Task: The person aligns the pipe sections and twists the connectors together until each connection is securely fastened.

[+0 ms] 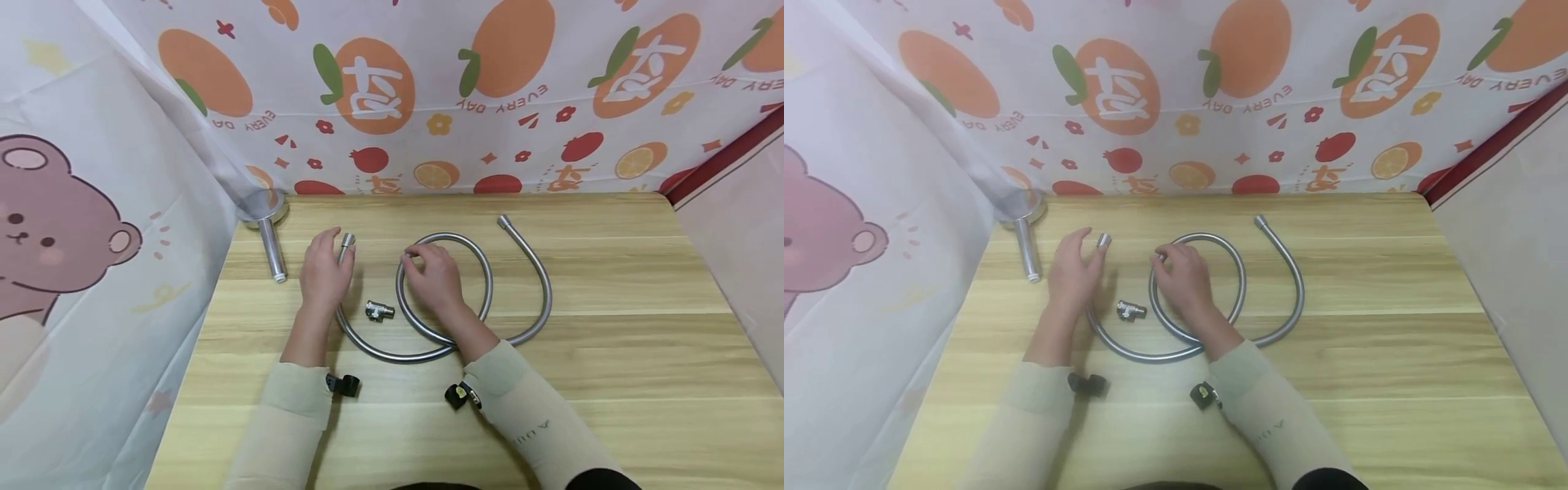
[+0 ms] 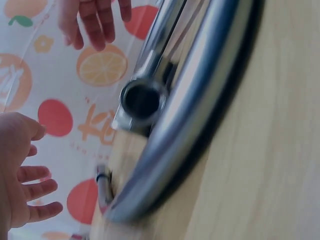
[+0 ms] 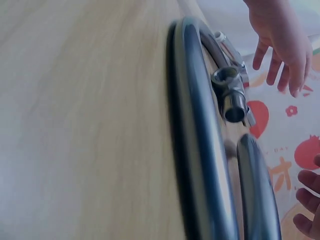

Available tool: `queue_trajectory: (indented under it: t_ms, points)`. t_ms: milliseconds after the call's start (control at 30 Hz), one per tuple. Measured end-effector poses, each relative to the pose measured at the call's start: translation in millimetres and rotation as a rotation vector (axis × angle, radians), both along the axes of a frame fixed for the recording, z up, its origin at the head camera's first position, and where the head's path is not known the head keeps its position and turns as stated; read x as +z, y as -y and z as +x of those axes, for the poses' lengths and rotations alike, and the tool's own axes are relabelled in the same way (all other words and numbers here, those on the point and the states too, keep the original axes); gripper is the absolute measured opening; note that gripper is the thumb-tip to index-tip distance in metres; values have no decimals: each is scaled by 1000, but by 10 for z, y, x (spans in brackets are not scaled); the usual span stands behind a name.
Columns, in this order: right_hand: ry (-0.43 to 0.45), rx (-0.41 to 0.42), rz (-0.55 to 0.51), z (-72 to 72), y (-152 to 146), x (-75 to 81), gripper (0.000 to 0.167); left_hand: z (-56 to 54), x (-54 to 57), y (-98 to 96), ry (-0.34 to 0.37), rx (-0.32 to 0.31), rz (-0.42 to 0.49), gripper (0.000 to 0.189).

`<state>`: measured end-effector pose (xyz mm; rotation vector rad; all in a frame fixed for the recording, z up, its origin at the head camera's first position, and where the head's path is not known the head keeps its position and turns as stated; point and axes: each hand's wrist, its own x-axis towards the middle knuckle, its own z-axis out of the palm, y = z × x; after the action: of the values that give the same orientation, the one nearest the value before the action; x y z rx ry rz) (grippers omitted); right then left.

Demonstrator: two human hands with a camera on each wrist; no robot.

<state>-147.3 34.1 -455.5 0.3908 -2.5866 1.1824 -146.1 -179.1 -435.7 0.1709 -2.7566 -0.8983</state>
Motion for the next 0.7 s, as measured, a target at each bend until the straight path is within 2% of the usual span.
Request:
queue_trajectory:
  t_ms: [100, 367, 533, 700]
  points:
    - [45, 19, 11, 1, 85, 16, 24, 10, -2, 140, -11, 49, 8, 48]
    - [73, 81, 111, 5, 349, 73, 22, 52, -25, 563, -69, 235, 60, 41]
    - [130, 140, 191, -1, 531, 100, 24, 67, -55, 792, -13, 336, 86, 45]
    - [147, 230, 355, -6, 703, 120, 30, 69, -64, 917, 64, 364, 95, 53]
